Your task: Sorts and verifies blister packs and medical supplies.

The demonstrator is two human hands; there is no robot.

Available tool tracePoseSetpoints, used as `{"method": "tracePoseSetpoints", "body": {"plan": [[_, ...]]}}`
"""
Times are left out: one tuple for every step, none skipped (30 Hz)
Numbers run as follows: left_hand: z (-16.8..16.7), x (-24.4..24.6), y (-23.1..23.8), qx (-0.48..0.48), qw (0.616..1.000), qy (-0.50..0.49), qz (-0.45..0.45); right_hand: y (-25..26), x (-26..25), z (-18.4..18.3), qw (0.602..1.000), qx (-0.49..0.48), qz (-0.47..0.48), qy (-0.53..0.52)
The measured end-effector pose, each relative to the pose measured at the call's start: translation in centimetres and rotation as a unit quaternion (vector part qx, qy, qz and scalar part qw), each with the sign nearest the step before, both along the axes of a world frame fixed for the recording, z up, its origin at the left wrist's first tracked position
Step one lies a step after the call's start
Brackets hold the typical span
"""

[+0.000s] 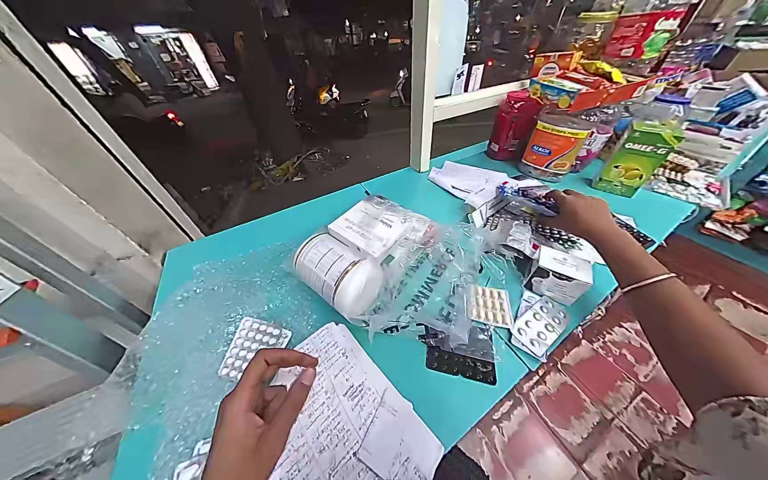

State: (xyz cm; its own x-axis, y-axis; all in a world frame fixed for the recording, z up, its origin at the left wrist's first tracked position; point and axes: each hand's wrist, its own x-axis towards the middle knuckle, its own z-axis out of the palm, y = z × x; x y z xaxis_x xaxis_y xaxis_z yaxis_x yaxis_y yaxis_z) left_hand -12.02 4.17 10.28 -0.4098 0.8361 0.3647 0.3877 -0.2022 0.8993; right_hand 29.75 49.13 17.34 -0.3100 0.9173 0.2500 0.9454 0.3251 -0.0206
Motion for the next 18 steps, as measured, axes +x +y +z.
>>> {"method": "tracePoseSetpoints", "body": {"plan": [[0.5, 0.6, 0.0, -0.002, 0.999, 0.044, 0.010, 0.6, 0.3, 0.0, 0.999, -0.038, 0.011, 0.027], [1.1, 1.2, 0.0, -0.006, 0.996, 0.091, 0.018, 1.2, 0.6, 0.0, 0.995, -0.075, 0.030, 0.062], [1.7, 1.9, 0.2, -0.009, 0.990, 0.141, 0.024, 1.6, 0.9, 0.1, 0.988, -0.109, 0.051, 0.101], [2.2, 2.6, 0.4, -0.005, 0.981, 0.190, 0.033, 1.9, 1.1, 0.2, 0.981, -0.129, 0.067, 0.127], [2.5, 3.3, 0.8, 0.001, 0.971, 0.235, 0.043, 1.8, 1.4, 0.6, 0.978, -0.131, 0.079, 0.142], [2.6, 3.9, 1.2, 0.009, 0.962, 0.270, 0.050, 1.2, 1.5, 1.0, 0.977, -0.118, 0.091, 0.152], [2.6, 4.4, 1.5, 0.014, 0.958, 0.283, 0.050, 0.0, 1.5, 1.5, 0.977, -0.092, 0.106, 0.163], [2.7, 4.9, 1.6, 0.017, 0.959, 0.279, 0.041, -1.8, 1.2, 2.0, 0.974, -0.056, 0.129, 0.175], [2.9, 5.3, 1.6, 0.016, 0.964, 0.264, 0.027, -4.3, 0.6, 2.4, 0.969, -0.013, 0.164, 0.186], [3.0, 5.8, 1.5, 0.015, 0.970, 0.241, 0.011, -7.6, -0.4, 2.8, 0.957, 0.017, 0.212, 0.197], [3.0, 6.2, 1.5, 0.017, 0.976, 0.217, -0.008, -11.7, -1.7, 3.0, 0.942, 0.022, 0.263, 0.206], [2.9, 6.6, 1.4, 0.021, 0.980, 0.194, -0.034, -16.5, -3.3, 3.0, 0.926, -0.007, 0.310, 0.218], [2.8, 7.2, 1.3, 0.020, 0.982, 0.177, -0.064, -21.0, -4.9, 2.5, 0.907, -0.046, 0.353, 0.226], [2.8, 7.9, 1.2, 0.011, 0.981, 0.168, -0.100, -25.3, -6.6, 1.7, 0.887, -0.094, 0.389, 0.232], [3.0, 8.6, 1.0, -0.006, 0.977, 0.161, -0.143, -29.3, -8.5, 1.2, 0.868, -0.141, 0.416, 0.232], [3.1, 9.5, 1.0, -0.018, 0.972, 0.151, -0.179, -32.1, -10.3, 0.3, 0.847, -0.184, 0.446, 0.224], [3.0, 10.3, 1.0, -0.021, 0.970, 0.143, -0.193, -33.9, -11.9, -0.5, 0.830, -0.209, 0.467, 0.221], [2.6, 10.9, 1.2, -0.017, 0.972, 0.133, -0.191, -34.9, -13.3, -1.3, 0.819, -0.219, 0.477, 0.231]]}}
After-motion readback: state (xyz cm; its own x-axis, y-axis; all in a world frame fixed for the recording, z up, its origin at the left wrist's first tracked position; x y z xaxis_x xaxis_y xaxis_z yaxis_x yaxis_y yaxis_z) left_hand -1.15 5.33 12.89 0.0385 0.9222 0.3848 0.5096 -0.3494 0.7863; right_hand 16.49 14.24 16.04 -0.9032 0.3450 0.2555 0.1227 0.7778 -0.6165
